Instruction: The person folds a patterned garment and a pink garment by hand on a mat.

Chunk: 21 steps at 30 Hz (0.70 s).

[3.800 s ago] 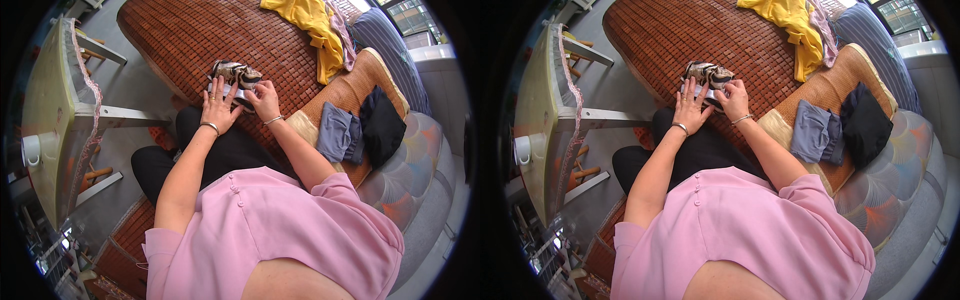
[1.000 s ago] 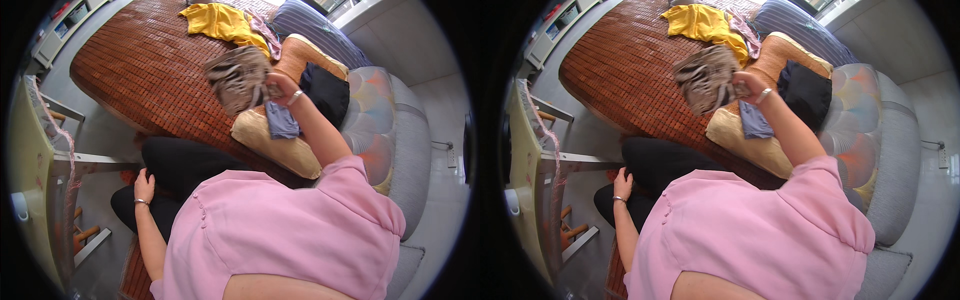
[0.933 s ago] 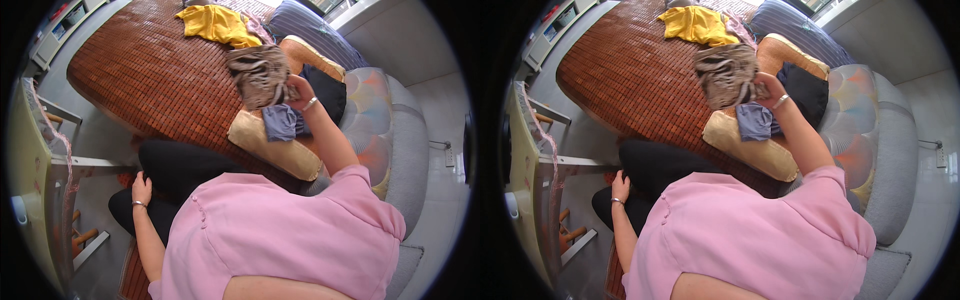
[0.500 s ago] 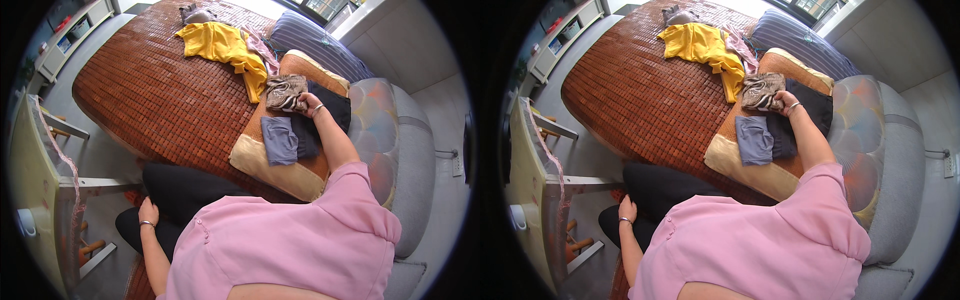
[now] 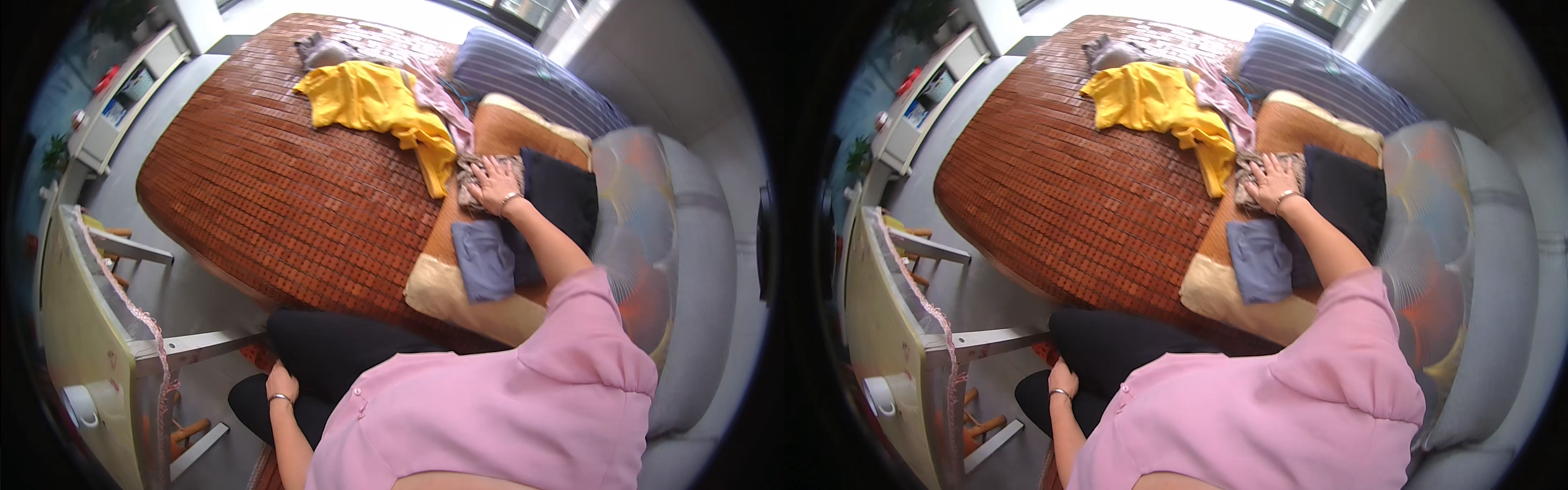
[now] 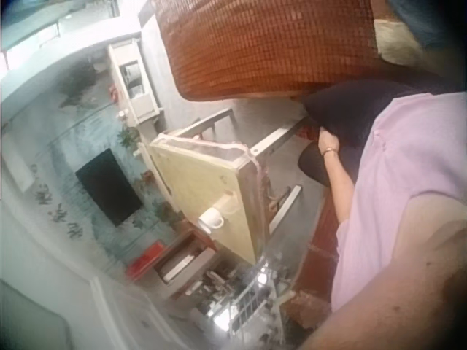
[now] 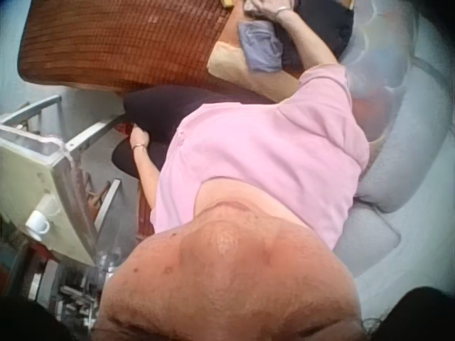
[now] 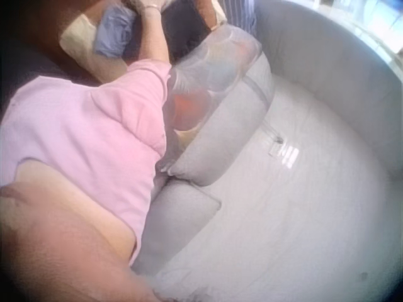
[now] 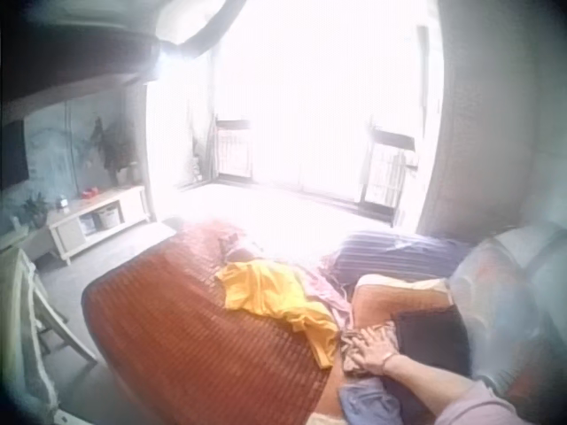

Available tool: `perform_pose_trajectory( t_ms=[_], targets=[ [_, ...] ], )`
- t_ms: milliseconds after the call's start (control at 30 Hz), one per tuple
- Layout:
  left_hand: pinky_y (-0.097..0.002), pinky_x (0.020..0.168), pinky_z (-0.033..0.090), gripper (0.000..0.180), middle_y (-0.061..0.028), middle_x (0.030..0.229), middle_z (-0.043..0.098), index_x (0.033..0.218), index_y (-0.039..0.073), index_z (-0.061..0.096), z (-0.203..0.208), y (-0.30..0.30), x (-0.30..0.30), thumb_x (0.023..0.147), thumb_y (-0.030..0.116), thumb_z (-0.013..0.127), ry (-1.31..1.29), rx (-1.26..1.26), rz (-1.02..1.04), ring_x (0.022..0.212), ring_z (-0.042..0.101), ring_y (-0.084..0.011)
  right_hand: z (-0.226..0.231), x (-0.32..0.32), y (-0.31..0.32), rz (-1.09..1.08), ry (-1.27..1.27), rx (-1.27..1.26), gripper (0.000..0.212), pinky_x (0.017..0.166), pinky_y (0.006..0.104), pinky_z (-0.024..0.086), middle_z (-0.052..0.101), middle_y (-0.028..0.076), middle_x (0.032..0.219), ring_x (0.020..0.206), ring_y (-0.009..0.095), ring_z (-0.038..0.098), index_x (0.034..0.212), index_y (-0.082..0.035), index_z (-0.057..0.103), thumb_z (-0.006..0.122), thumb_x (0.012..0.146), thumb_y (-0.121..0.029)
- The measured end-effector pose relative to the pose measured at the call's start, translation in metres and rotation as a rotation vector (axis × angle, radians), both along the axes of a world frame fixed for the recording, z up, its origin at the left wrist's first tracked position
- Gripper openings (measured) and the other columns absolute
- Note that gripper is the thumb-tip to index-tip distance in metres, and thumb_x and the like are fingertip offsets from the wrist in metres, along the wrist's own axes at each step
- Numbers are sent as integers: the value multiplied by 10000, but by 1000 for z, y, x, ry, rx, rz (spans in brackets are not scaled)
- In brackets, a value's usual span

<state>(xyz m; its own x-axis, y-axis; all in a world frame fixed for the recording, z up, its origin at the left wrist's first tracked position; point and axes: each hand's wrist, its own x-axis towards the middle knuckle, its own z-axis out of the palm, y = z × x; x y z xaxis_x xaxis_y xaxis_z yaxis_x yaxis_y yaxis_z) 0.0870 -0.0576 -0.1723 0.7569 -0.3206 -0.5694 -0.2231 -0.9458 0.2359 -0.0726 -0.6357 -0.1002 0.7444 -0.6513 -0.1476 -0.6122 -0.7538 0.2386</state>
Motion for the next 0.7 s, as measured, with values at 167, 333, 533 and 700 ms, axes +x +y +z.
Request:
perform_pose_trajectory(
  t_ms=[167, 333, 533, 700],
  targets=[
    [-453, 900, 458, 348, -234, 1120, 589, 1144, 22, 541, 4, 3, -1, 802, 85, 546, 3, 28, -22, 1033, 565, -400, 13, 72, -68, 18, -716, -44, 265, 802, 433, 478, 628, 207, 946, 918, 341, 603, 961, -17, 627, 482, 907, -232],
    [-440, 909, 460, 365, -221, 1120, 595, 1160, 47, 539, -1, -7, 7, 797, 81, 554, 95, 76, 20, 1050, 568, -382, -38, 118, -133, -538, -313, 192, 285, 785, 414, 518, 660, 218, 991, 945, 338, 651, 956, -9, 689, 625, 778, -222],
    [-436, 902, 460, 302, -220, 1131, 587, 1104, 1, 536, -23, -9, 7, 807, 50, 508, 68, 52, -46, 1040, 569, -387, -71, 106, -170, -887, -552, 278, 385, 698, 369, 538, 655, 213, 1033, 898, 279, 675, 1033, 57, 636, 678, 740, -190],
    [-428, 915, 458, 311, -216, 1160, 575, 1120, 1, 540, -6, -9, 9, 820, 54, 476, 94, 107, 12, 1054, 569, -373, -30, 149, -159, -784, -1507, 945, 190, 448, 323, 421, 607, 82, 702, 515, 173, 558, 847, 11, 626, 589, 854, -175]
  ],
)
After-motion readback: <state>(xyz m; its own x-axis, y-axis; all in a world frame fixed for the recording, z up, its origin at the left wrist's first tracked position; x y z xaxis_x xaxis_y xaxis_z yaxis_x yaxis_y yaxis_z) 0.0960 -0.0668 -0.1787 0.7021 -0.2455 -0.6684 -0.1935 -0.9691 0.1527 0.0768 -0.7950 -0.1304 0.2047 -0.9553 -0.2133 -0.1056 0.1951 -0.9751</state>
